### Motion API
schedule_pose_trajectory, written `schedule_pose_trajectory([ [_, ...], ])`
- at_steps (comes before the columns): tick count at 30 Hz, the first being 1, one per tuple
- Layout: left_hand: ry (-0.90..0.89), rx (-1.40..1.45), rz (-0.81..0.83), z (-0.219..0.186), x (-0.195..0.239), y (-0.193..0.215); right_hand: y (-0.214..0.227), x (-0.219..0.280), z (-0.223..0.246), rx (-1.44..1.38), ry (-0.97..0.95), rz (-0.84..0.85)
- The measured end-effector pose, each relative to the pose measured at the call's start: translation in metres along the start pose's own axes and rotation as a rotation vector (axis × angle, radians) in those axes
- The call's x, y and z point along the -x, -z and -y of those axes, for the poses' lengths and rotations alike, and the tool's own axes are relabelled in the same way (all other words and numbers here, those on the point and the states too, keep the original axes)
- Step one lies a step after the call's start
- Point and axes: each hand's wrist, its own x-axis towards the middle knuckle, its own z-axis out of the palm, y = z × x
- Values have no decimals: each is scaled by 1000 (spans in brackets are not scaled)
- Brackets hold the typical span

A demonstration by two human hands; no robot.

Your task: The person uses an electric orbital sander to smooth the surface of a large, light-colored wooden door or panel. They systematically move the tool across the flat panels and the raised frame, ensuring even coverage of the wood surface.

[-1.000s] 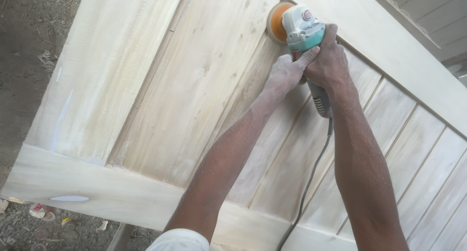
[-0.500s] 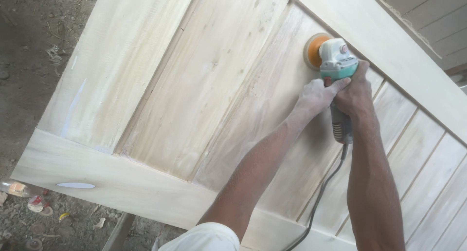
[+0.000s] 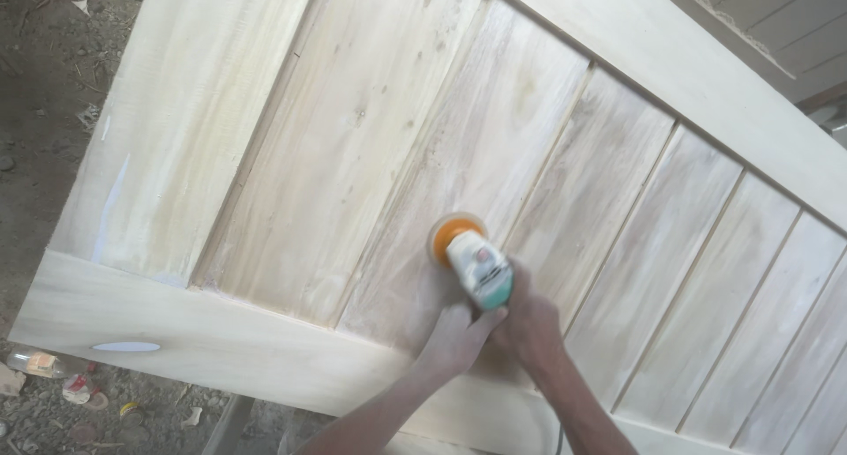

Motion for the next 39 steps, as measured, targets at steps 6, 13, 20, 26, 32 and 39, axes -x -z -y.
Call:
schedule_pose_trajectory([
  [6, 1, 93, -18, 66, 69, -5, -42, 61, 5, -35, 259, 106],
  [13, 146, 23, -45, 51, 39, 1, -13, 26, 20, 11, 234, 190],
  [20, -21, -2, -78, -43, -51, 15, 57, -63, 22, 44, 264, -52],
  [26, -75, -83, -82, -100, -138, 23, 114, -134, 29, 41, 90, -58],
  [32, -124, -5, -80, -138, -206, 26, 146, -192, 19, 10, 128, -164],
  [39, -113, 53, -109, -174, -221, 29, 164, -216, 21, -29, 120, -218],
])
